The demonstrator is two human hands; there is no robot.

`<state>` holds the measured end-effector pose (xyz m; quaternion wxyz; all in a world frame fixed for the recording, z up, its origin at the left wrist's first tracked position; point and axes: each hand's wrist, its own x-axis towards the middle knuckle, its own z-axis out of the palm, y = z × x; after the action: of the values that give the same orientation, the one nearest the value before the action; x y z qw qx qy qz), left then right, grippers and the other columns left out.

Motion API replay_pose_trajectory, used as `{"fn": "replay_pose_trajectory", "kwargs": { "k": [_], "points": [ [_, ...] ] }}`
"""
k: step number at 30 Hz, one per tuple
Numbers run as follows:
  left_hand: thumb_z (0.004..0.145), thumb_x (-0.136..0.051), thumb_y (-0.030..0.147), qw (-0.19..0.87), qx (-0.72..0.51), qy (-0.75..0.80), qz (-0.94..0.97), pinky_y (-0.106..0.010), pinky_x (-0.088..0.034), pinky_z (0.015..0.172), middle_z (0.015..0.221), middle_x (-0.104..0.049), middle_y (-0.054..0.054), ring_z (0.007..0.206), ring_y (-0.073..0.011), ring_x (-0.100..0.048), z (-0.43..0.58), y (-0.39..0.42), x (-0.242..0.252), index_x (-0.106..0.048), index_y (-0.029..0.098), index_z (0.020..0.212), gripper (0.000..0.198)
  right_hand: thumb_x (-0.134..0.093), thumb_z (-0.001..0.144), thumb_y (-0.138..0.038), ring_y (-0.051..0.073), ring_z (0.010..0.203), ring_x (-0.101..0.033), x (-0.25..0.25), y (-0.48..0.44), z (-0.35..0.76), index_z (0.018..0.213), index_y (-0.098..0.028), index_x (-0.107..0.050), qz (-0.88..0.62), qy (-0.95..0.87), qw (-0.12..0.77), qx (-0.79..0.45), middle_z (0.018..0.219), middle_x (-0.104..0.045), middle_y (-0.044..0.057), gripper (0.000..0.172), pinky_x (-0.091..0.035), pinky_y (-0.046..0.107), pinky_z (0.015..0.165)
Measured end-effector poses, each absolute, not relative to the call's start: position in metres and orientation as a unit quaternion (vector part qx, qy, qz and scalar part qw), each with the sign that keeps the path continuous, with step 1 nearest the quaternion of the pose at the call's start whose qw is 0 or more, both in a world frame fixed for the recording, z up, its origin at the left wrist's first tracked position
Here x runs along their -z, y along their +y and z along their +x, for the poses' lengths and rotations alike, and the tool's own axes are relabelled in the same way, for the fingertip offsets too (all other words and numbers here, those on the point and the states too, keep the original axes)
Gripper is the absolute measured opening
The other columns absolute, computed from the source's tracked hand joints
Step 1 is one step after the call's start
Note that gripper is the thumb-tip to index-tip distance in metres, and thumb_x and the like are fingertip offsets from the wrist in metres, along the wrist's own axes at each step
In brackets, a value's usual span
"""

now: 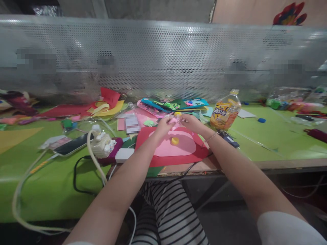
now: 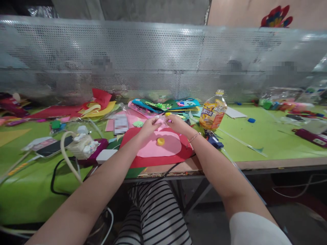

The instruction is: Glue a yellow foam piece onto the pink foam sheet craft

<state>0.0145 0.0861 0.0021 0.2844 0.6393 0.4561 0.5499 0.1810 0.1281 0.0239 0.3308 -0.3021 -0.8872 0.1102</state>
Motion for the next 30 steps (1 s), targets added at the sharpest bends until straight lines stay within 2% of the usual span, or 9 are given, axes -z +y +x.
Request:
{"fn": "replay_pose_trajectory", "kwargs": {
  "k": [6, 11, 15, 19, 23, 25, 27, 30],
  "points": [
    [0.070, -0.057, 0.014, 0.241, -0.551, 0.451, 0.660, -0.031, -0.041, 0.087, 0.094, -0.065, -0.008, 0.093, -0.0191, -0.057, 0.017, 0.087, 0.000, -0.064, 0.012, 0.087, 0.018, -0.048, 0.067, -0.015, 0.011, 0.062, -0.047, -0.024, 0.129, 0.182, 0.067, -0.016, -0.062, -0.303, -0.894, 0.299, -0.141, 0.066, -0.060, 0.001, 0.014, -0.035, 0.023, 0.059],
    [0.068, -0.058, 0.012, 0.224, -0.539, 0.467, 0.664, -0.032, -0.041, 0.087, 0.096, -0.066, -0.008, 0.093, -0.0200, -0.058, 0.020, 0.087, 0.002, -0.064, 0.013, 0.088, 0.021, -0.045, 0.065, -0.015, 0.010, 0.059, -0.044, -0.020, 0.133, 0.184, 0.060, -0.017, -0.054, -0.283, -0.910, 0.264, -0.146, 0.058, -0.053, -0.001, 0.011, -0.033, 0.022, 0.056],
    [0.067, -0.058, 0.010, 0.223, -0.524, 0.475, 0.671, -0.032, -0.041, 0.085, 0.094, -0.066, -0.007, 0.092, -0.0199, -0.058, 0.021, 0.086, 0.000, -0.064, 0.014, 0.087, 0.021, -0.046, 0.065, -0.019, 0.010, 0.058, -0.040, -0.022, 0.135, 0.188, 0.061, -0.017, -0.050, -0.242, -0.922, 0.244, -0.179, 0.059, -0.050, -0.002, 0.005, -0.032, 0.023, 0.055],
    [0.069, -0.057, 0.015, 0.239, -0.543, 0.451, 0.667, -0.032, -0.041, 0.084, 0.091, -0.065, -0.007, 0.089, -0.0194, -0.058, 0.021, 0.087, 0.000, -0.064, 0.013, 0.085, 0.017, -0.047, 0.067, -0.022, 0.011, 0.062, -0.043, -0.025, 0.134, 0.187, 0.064, -0.017, -0.050, -0.263, -0.874, 0.330, -0.240, 0.065, -0.051, -0.001, 0.006, -0.034, 0.024, 0.058],
    [0.069, -0.057, 0.016, 0.249, -0.566, 0.444, 0.649, -0.031, -0.041, 0.084, 0.088, -0.065, -0.007, 0.087, -0.0186, -0.057, 0.018, 0.090, 0.004, -0.063, 0.013, 0.084, 0.016, -0.052, 0.071, -0.029, 0.007, 0.047, -0.033, -0.031, 0.130, 0.187, 0.068, -0.018, -0.048, -0.346, -0.763, 0.442, -0.321, 0.054, -0.042, -0.005, 0.012, -0.027, 0.022, 0.046],
    [0.070, -0.055, 0.016, 0.246, -0.574, 0.454, 0.635, -0.031, -0.042, 0.082, 0.087, -0.065, -0.006, 0.085, -0.0183, -0.057, 0.016, 0.092, 0.005, -0.062, 0.013, 0.083, 0.016, -0.054, 0.072, -0.034, 0.005, 0.041, -0.027, -0.035, 0.127, 0.188, 0.072, -0.019, -0.049, -0.346, -0.715, 0.462, -0.396, 0.052, -0.040, -0.007, 0.016, -0.019, 0.021, 0.041],
    [0.070, -0.054, 0.016, 0.237, -0.579, 0.468, 0.624, -0.031, -0.042, 0.080, 0.085, -0.064, -0.006, 0.083, -0.0181, -0.057, 0.014, 0.093, 0.005, -0.062, 0.014, 0.082, 0.016, -0.058, 0.070, -0.034, 0.004, 0.040, -0.024, -0.036, 0.125, 0.188, 0.074, -0.018, -0.051, -0.322, -0.680, 0.461, -0.470, 0.055, -0.045, -0.006, 0.018, -0.015, 0.021, 0.038],
    [0.069, -0.053, 0.016, 0.226, -0.576, 0.493, 0.612, -0.030, -0.043, 0.076, 0.080, -0.064, -0.005, 0.079, -0.0179, -0.057, 0.012, 0.094, 0.005, -0.062, 0.014, 0.081, 0.015, -0.062, 0.067, -0.024, 0.003, 0.044, -0.032, -0.035, 0.122, 0.187, 0.078, -0.017, -0.055, -0.292, -0.630, 0.450, -0.561, 0.068, -0.055, -0.002, 0.015, -0.022, 0.019, 0.038]
  ]
}}
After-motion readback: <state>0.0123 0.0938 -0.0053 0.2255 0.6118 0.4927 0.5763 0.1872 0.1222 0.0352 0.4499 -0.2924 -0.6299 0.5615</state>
